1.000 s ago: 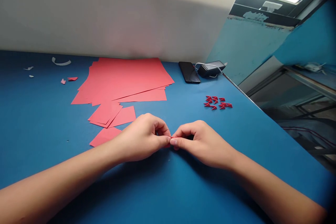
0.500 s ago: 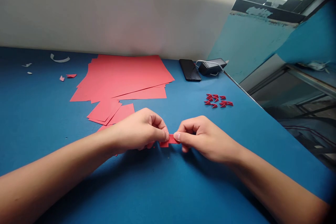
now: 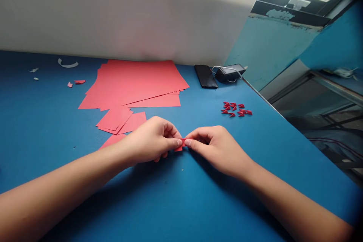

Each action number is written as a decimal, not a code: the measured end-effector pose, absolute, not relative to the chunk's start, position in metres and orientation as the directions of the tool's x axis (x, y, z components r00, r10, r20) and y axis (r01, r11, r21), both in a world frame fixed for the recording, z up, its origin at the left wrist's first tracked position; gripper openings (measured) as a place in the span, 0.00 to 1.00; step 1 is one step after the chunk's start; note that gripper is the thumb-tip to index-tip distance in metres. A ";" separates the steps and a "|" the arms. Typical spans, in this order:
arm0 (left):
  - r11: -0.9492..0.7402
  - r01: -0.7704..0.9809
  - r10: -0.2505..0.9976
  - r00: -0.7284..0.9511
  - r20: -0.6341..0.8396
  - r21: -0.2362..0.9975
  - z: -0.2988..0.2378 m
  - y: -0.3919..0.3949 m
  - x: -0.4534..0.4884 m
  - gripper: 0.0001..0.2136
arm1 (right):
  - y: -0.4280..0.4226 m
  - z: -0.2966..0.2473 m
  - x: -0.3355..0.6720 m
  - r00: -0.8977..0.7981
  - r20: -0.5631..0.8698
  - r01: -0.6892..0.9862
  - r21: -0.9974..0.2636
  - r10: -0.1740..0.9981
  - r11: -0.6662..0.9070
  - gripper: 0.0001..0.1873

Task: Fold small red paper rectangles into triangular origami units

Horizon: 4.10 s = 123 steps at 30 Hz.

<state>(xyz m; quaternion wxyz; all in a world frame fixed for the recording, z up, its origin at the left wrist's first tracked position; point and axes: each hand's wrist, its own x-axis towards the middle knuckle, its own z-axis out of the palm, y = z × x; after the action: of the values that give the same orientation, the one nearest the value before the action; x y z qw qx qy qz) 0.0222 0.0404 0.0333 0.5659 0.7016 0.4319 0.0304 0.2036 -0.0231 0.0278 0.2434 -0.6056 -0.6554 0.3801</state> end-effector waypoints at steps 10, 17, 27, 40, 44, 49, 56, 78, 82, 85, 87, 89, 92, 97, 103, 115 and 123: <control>-0.468 0.635 0.764 0.640 -0.080 0.615 0.016 0.031 0.022 0.08 | -0.022 0.018 0.195 -0.016 -0.085 0.834 -0.551 0.996 -0.033 0.08; -0.694 0.622 0.665 0.747 -0.009 0.363 0.015 0.025 0.019 0.14 | -0.021 0.018 0.196 -0.023 -0.075 0.873 -0.487 0.997 -0.017 0.07; -0.817 0.560 0.562 0.827 -0.022 0.137 0.020 0.041 0.014 0.17 | -0.019 0.012 0.204 -0.098 -0.030 0.871 -0.487 0.995 0.071 0.06; -0.900 0.435 0.436 0.899 0.033 0.031 0.013 0.050 0.008 0.15 | -0.019 0.010 0.204 -0.095 -0.025 0.868 -0.491 0.995 0.070 0.06; -0.908 0.418 0.420 0.905 0.067 0.036 0.012 0.051 0.008 0.14 | -0.021 0.008 0.205 -0.126 0.022 0.841 -0.529 0.992 0.118 0.04; -0.914 0.401 0.405 0.909 0.097 0.058 0.012 0.052 0.008 0.14 | -0.020 0.002 0.212 -0.215 0.098 0.792 -0.565 0.972 0.232 0.05; -0.908 0.418 0.418 0.904 0.085 0.020 0.013 0.049 0.010 0.13 | -0.016 0.000 0.223 -0.578 0.285 0.724 -0.253 0.765 0.642 0.13; -0.772 0.495 0.563 0.824 0.068 0.399 0.013 0.047 0.012 0.10 | -0.009 -0.003 0.232 -0.600 0.308 0.515 -0.557 0.738 0.651 0.11; -0.777 0.475 0.542 0.838 0.057 0.414 0.010 0.048 0.012 0.12 | -0.009 -0.003 0.231 -0.612 0.309 0.508 -0.552 0.728 0.661 0.11; -0.771 0.485 0.551 0.833 0.052 0.413 0.009 0.047 0.012 0.12 | -0.010 -0.003 0.231 -0.628 0.288 0.537 -0.512 0.723 0.671 0.10; -0.764 0.494 0.560 0.828 0.045 0.415 0.009 0.047 0.012 0.12 | -0.010 -0.003 0.231 -0.636 0.281 0.557 -0.477 0.719 0.679 0.10; -0.757 0.501 0.564 0.825 0.033 0.420 0.010 0.047 0.013 0.12 | -0.009 -0.002 0.230 -0.644 0.282 0.571 -0.442 0.711 0.692 0.10; -0.746 0.522 0.581 0.814 0.023 0.413 0.013 0.044 0.015 0.11 | -0.009 -0.001 0.229 -0.658 0.283 0.576 -0.408 0.698 0.708 0.10; -0.744 0.564 0.618 0.785 0.048 0.358 0.012 0.038 0.016 0.11 | -0.010 0.002 0.229 -0.670 0.267 0.576 -0.403 0.693 0.712 0.11; -0.777 0.545 0.591 0.804 0.066 0.316 0.011 0.033 0.018 0.16 | -0.010 0.005 0.227 -0.681 0.241 0.615 -0.324 0.692 0.718 0.10; -0.878 0.448 0.469 0.876 0.115 0.167 0.008 0.035 0.015 0.14 | -0.009 0.012 0.238 -0.737 0.170 0.587 -0.319 0.654 0.744 0.17; -0.815 0.530 0.562 0.821 0.101 0.232 0.011 0.028 0.019 0.09 | -0.006 -0.001 0.246 -0.780 0.291 0.504 -0.233 0.554 0.832 0.17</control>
<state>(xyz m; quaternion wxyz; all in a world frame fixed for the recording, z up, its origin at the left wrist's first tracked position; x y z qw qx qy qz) 0.0188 0.0278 0.0108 0.0971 0.9491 0.2878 0.0827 0.2458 -0.0063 -0.0011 0.1760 -0.2811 -0.9407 0.0714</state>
